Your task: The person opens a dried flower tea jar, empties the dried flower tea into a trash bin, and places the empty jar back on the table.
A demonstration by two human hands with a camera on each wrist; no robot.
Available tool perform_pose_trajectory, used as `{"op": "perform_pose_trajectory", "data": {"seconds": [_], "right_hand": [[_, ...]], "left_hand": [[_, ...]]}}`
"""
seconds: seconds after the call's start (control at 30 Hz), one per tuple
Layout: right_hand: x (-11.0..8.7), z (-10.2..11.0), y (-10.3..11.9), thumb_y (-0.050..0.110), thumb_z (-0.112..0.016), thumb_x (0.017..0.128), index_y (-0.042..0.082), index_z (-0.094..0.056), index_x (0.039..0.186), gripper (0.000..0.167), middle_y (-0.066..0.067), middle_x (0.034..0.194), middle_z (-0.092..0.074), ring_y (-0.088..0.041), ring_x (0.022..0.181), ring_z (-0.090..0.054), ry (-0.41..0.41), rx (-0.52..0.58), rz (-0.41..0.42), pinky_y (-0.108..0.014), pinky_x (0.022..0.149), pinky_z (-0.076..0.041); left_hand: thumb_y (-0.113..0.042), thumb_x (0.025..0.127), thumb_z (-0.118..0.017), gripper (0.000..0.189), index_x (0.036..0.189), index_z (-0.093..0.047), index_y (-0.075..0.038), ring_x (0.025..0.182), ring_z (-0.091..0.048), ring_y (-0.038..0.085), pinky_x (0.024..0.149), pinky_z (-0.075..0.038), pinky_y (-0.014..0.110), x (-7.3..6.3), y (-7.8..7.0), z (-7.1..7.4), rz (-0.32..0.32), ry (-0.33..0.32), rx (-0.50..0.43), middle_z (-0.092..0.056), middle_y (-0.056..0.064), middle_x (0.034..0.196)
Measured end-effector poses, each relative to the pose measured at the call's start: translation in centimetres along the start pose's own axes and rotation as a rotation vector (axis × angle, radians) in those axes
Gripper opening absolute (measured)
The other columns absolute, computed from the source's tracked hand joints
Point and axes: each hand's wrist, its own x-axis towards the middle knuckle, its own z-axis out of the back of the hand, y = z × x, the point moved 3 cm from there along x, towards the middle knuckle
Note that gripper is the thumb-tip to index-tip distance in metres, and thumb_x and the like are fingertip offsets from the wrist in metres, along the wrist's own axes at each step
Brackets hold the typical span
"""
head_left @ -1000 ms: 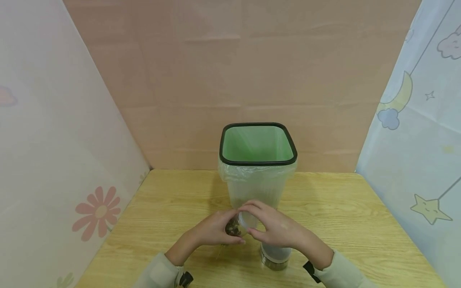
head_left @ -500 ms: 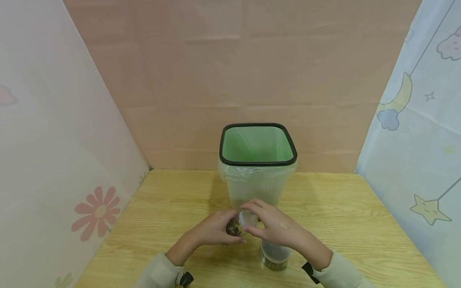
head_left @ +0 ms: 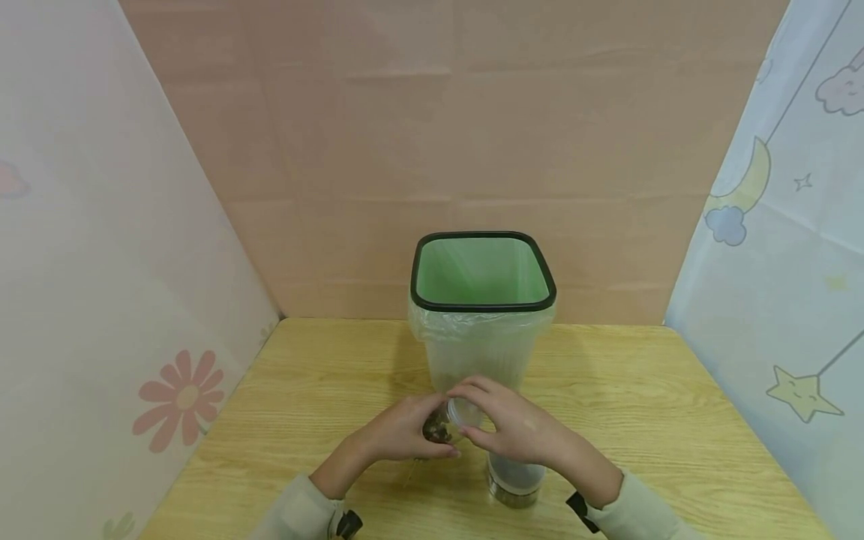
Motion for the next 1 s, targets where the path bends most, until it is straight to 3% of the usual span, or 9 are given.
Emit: {"op": "perform_pose_trajectory", "data": {"seconds": [0.4,0.6,0.87,1.0], "right_hand": [[-0.06,0.03,-0.03,0.02,-0.073,0.095,0.013,-0.059,0.135,0.044,0.003,0.131,-0.057,-0.015,0.119,-0.058,-0.005,-0.005,0.035,-0.037,0.097,-0.052],[-0.1,0.29,-0.1,0.021,-0.073,0.094,0.015,-0.059,0.136,0.044,0.003,0.132,-0.057,-0.014,0.119,-0.057,-0.003,-0.015,0.012,-0.038,0.097,-0.052],[-0.18,0.59,-0.1,0.021,-0.073,0.094,0.011,-0.059,0.135,0.044,0.002,0.132,-0.057,-0.015,0.12,-0.058,-0.019,-0.028,0.007,-0.039,0.097,-0.053],[-0.21,0.66,-0.08,0.02,-0.074,0.093,0.011,-0.059,0.134,0.044,0.001,0.131,-0.058,-0.016,0.118,-0.058,-0.036,-0.045,0.022,-0.04,0.096,-0.053]], "left_hand": [[-0.058,0.086,-0.074,0.082,0.152,-0.043,-0.02,0.113,-0.06,0.003,0.094,-0.052,0.027,-0.07,0.13,-0.08,0.005,0.002,0.009,-0.064,-0.009,0.129],[-0.057,0.086,-0.074,0.083,0.153,-0.041,-0.02,0.11,-0.061,0.004,0.09,-0.052,0.025,-0.09,0.17,0.0,-0.005,0.003,0.004,-0.065,-0.006,0.128],[-0.055,0.085,-0.077,0.069,0.14,-0.052,-0.019,0.101,-0.061,0.0,0.082,-0.052,0.021,-0.1,0.18,0.11,0.02,0.009,-0.035,-0.065,-0.01,0.119],[-0.054,0.085,-0.077,0.066,0.136,-0.054,-0.019,0.095,-0.061,-0.001,0.078,-0.052,0.019,-0.07,0.21,0.09,0.028,0.013,-0.031,-0.067,-0.006,0.116]]}}
